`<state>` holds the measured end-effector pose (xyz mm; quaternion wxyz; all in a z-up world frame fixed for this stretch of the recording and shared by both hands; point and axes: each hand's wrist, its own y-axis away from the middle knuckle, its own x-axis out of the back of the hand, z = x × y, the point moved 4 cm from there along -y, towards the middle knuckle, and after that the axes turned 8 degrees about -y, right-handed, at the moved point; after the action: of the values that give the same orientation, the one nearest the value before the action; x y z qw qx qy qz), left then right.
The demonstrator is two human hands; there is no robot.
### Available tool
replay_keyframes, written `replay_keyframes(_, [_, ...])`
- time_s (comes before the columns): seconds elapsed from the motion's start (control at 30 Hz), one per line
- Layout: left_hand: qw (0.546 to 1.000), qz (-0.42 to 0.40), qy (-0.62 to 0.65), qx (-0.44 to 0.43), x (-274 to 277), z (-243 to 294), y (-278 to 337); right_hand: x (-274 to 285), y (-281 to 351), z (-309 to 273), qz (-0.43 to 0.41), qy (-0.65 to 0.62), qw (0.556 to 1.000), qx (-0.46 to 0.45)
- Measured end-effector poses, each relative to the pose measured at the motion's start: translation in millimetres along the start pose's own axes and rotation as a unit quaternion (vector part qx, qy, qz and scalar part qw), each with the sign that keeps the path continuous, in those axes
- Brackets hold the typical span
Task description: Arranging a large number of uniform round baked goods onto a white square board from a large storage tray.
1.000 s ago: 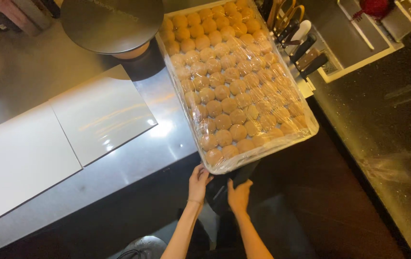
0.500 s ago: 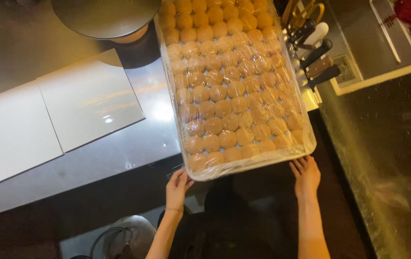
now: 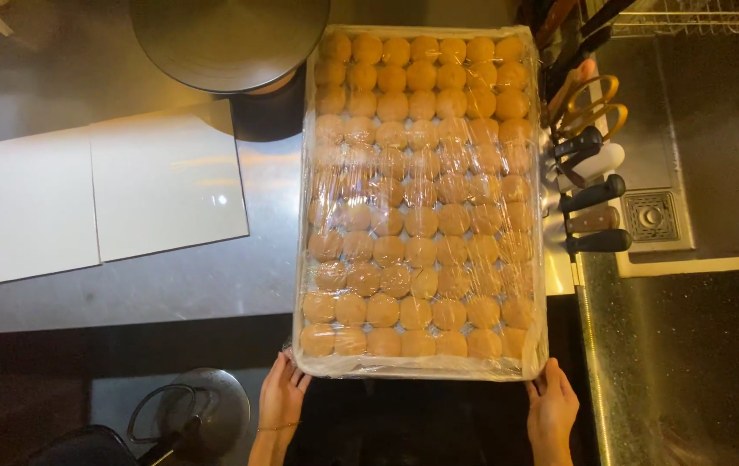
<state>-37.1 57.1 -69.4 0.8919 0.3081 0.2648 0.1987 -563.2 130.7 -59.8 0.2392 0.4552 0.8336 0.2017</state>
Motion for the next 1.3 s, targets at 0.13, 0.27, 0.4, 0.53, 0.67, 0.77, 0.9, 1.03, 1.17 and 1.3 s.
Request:
replay_keyframes(0.13, [0.995, -0.008, -0.038, 0.089, -29.7, 22.4, 10.3, -24.8, 31.4, -30.3, 0.054, 0.168, 0.974, 0.142])
replay_keyframes(0.27, [0.992, -0.055, -0.001, 0.113, -26.3, 17.2, 4.4, -51.7, 60.8, -50.2, 0.059, 0.285, 0.91, 0.295])
replay_keyframes(0.4, [0.994, -0.046, -0.063, 0.075, 11.0, -5.0, -14.4, -11.3, 29.0, -6.2, 0.029, 0.179, 0.961, 0.209])
replay_keyframes(0.53, [0.976, -0.063, -0.202, -0.041, 34.6, -1.8, -28.7, 4.3, 23.1, 8.3, 0.063, 0.09, 0.986, 0.126])
replay_keyframes(0.67, [0.966, -0.099, -0.24, -0.015, 23.2, 14.6, -16.7, -77.7, 106.6, -51.2, 0.103, 0.319, 0.9, 0.279])
replay_keyframes(0.77, [0.96, -0.111, -0.259, 0.007, 7.0, 27.2, -11.3, -155.6, 163.8, -71.9, 0.047, 0.487, 0.744, 0.455])
replay_keyframes(0.9, [0.951, -0.118, -0.277, -0.073, 5.4, 40.8, 3.2, -242.5, 217.3, -36.4, -0.169, 0.444, 0.763, 0.438])
replay_keyframes(1.03, [0.947, -0.067, -0.307, -0.063, -40.1, 84.3, 36.2, -318.2, 258.6, 2.9, -0.354, 0.397, 0.767, 0.359])
replay_keyframes(1.17, [0.882, -0.052, -0.444, -0.148, -85.6, 130.7, 81.2, -340.3, 268.6, 30.0, -0.396, 0.401, 0.797, 0.216])
replay_keyframes(1.3, [0.706, -0.141, -0.602, -0.347, -109.2, 122.3, 92.1, -343.3, 264.7, 41.3, -0.375, 0.4, 0.813, 0.196])
